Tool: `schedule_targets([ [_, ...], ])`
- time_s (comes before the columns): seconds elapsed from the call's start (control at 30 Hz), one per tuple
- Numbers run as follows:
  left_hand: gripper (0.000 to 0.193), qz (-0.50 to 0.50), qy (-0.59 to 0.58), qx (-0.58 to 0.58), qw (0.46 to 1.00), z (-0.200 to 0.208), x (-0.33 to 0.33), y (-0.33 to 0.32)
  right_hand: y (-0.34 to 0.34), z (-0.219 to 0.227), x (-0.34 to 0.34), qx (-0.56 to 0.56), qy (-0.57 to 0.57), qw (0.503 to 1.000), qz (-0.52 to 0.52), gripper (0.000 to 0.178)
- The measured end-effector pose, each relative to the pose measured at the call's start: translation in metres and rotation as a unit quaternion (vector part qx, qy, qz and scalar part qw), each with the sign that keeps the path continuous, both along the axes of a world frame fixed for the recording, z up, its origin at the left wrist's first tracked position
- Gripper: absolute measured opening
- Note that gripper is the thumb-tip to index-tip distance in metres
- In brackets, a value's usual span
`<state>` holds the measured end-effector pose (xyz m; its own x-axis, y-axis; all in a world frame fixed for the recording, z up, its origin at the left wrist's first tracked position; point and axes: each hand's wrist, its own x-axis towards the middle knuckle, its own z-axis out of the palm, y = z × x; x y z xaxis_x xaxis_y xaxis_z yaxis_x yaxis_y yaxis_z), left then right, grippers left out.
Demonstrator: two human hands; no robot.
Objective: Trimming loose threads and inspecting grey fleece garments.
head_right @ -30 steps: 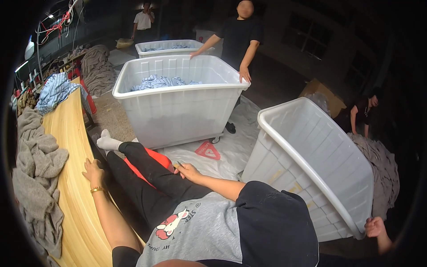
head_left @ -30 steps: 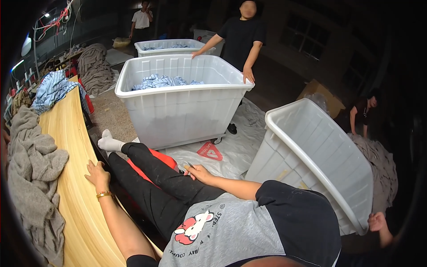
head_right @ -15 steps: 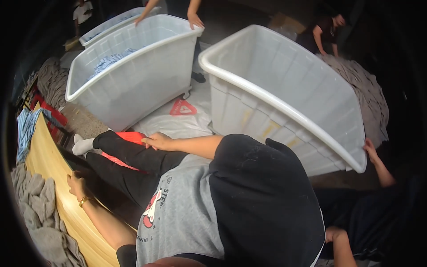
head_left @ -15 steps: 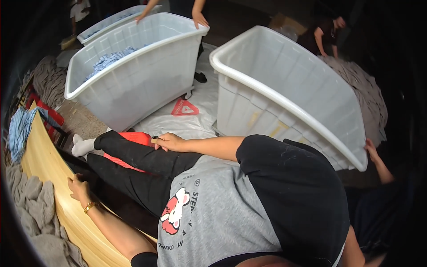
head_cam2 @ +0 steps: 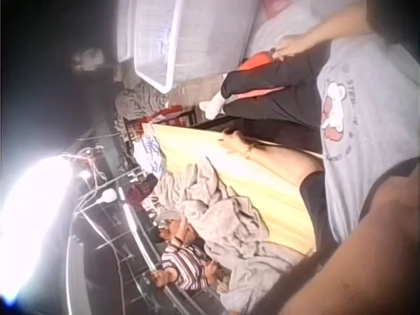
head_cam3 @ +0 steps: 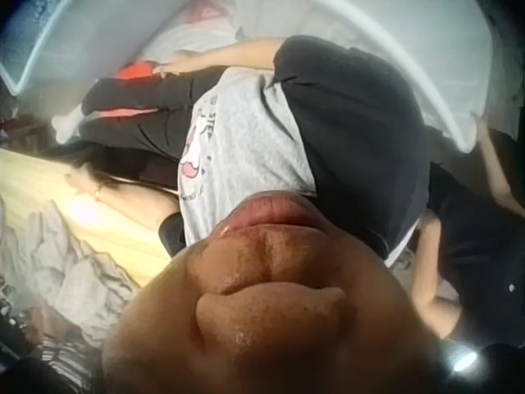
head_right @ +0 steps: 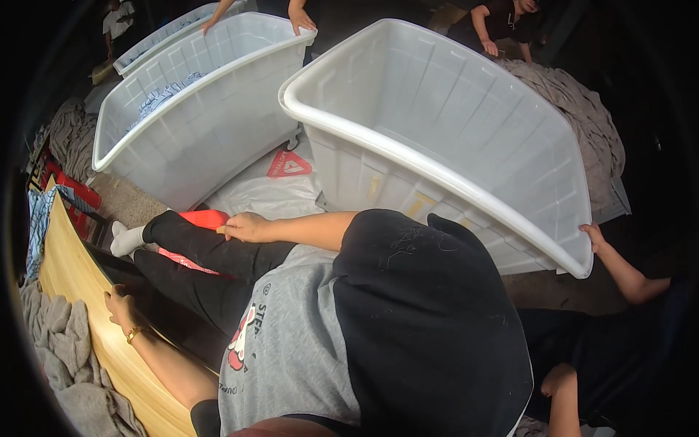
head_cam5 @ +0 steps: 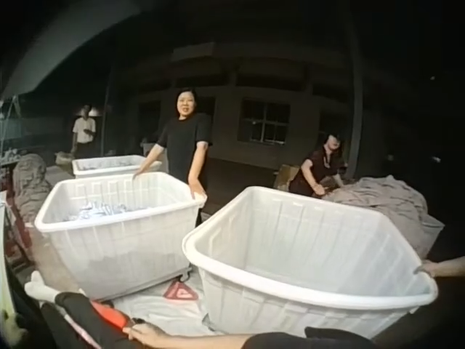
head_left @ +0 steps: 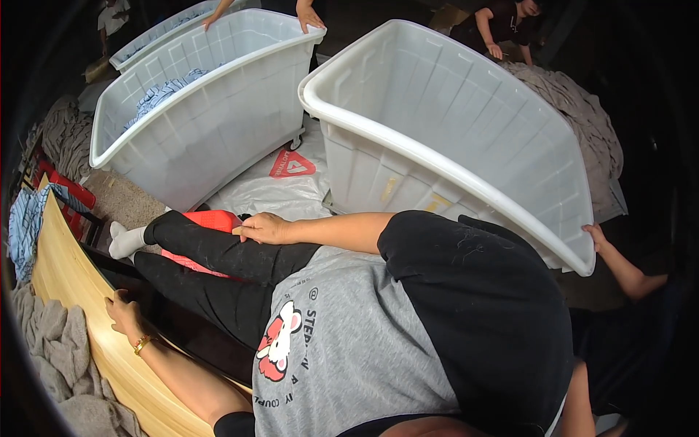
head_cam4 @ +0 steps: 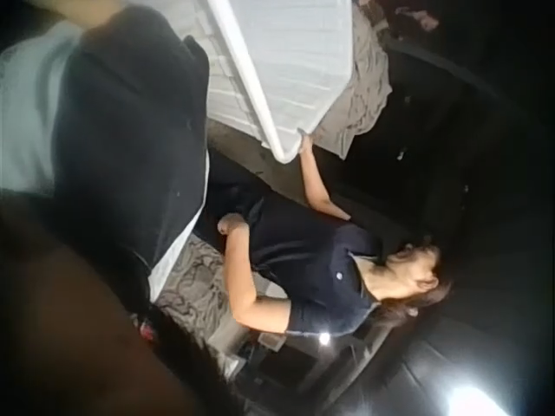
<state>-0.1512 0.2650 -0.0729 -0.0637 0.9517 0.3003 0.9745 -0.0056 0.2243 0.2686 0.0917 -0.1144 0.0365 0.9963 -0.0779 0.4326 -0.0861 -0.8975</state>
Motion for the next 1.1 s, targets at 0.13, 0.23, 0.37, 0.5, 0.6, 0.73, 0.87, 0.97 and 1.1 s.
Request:
schedule_targets([
  [0.13,0.042,0.025,0.019,-0.041,0.999,0.013,0.006,-0.007,0.003,-0.002,-0.007,0.118,-0.063,0.990,0.054,0.041],
  [0.23,0.044,0.067,0.050,-0.093,0.992,0.028,0.024,-0.011,0.001,0.003,-0.006,0.080,-0.080,0.992,0.062,0.040],
  [0.37,0.041,0.062,0.049,-0.077,0.994,0.028,0.024,-0.013,0.000,0.001,-0.004,0.088,-0.088,0.991,0.057,0.039],
  [0.5,0.040,0.066,0.062,-0.060,0.994,0.021,0.018,-0.013,0.000,0.003,-0.008,0.093,-0.101,0.988,0.071,0.039],
  [0.6,0.042,0.071,0.063,-0.082,0.992,0.023,0.018,-0.010,0.000,0.002,-0.008,0.070,-0.107,0.989,0.068,0.038],
  [0.73,0.043,0.074,0.065,-0.093,0.991,0.024,0.020,-0.013,-0.002,0.002,-0.008,0.090,-0.083,0.991,0.063,0.043],
  [0.87,0.043,0.066,0.067,-0.078,0.992,0.027,0.023,-0.014,-0.002,0.002,-0.007,0.087,-0.087,0.991,0.056,0.044],
  [0.97,0.043,0.056,0.053,-0.104,0.992,0.032,0.029,-0.015,-0.004,0.001,-0.004,0.085,-0.100,0.990,0.052,0.042],
  [1.1,0.042,0.059,0.056,-0.100,0.992,0.026,0.023,-0.014,-0.002,0.004,-0.004,0.068,-0.100,0.991,0.054,0.044],
])
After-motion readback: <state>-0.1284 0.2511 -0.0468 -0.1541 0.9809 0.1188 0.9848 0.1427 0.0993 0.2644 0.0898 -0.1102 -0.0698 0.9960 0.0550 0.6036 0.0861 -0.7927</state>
